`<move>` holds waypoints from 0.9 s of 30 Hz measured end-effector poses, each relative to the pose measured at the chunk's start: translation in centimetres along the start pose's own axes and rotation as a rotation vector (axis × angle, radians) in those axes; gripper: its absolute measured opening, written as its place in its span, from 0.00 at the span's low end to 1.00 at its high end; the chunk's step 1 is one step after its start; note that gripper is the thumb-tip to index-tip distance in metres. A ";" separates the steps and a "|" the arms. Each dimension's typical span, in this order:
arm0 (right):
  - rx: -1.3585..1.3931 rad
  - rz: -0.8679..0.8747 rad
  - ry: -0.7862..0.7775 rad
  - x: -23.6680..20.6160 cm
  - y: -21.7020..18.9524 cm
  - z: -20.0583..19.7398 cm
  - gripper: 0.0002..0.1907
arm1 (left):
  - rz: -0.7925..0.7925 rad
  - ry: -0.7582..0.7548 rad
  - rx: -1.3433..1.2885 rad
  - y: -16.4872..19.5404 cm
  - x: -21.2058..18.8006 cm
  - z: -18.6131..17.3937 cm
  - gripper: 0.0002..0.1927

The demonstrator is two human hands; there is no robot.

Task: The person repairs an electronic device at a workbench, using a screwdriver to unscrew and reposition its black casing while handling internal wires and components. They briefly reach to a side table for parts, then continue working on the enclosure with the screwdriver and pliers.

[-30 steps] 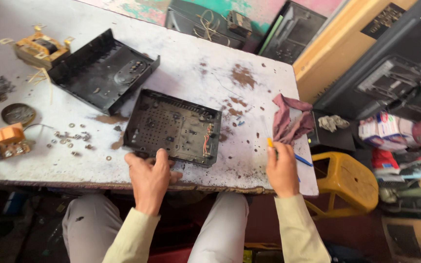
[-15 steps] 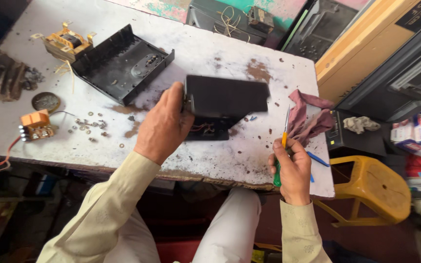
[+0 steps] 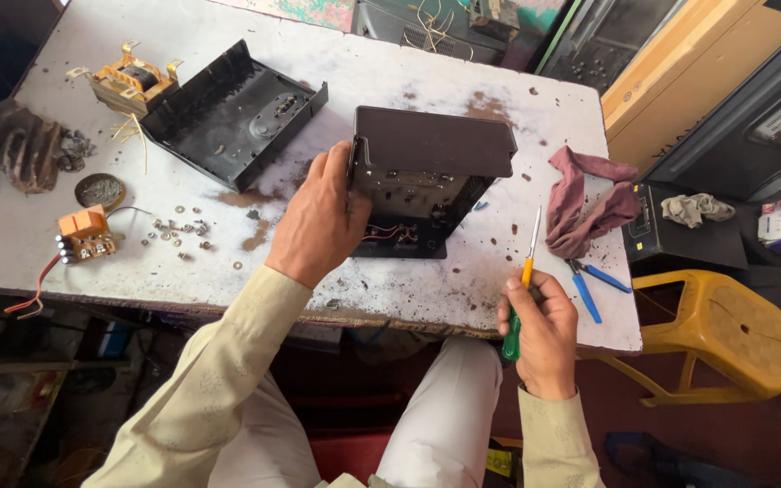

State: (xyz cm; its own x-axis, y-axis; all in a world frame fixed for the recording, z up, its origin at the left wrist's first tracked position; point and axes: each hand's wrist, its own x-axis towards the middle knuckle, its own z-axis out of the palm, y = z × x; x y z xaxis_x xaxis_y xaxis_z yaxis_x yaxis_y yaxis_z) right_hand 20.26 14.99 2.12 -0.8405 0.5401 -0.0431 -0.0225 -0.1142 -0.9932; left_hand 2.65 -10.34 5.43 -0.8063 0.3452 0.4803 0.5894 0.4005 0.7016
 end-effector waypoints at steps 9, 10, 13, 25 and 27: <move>0.070 0.018 -0.086 -1.4 0.4 -1.4 0.18 | -0.046 -0.061 -0.011 -0.2 -0.5 -0.5 0.19; 0.080 0.010 -0.094 -1.5 0.4 -1.3 0.18 | -0.054 -0.065 -0.006 -0.3 -0.4 -0.5 0.19; 0.113 0.012 -0.104 -2.1 0.5 -1.1 0.19 | -0.010 -0.035 -0.009 -0.8 -0.2 -0.5 0.19; -0.166 -0.014 -0.180 -4.0 0.9 -0.4 0.24 | -0.066 -0.105 -0.022 -0.8 0.0 -1.2 0.22; -0.274 -0.036 -0.197 -4.6 0.6 -0.1 0.23 | -0.044 -0.076 -0.047 -0.9 -0.6 -1.6 0.23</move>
State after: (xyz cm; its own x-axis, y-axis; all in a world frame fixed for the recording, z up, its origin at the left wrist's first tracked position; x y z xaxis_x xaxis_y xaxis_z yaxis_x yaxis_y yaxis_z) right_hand 24.21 12.52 1.67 -0.9309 0.3649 -0.0124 0.0698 0.1446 -0.9870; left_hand 2.48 -12.29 5.34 -0.8241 0.3923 0.4085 0.5492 0.3771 0.7458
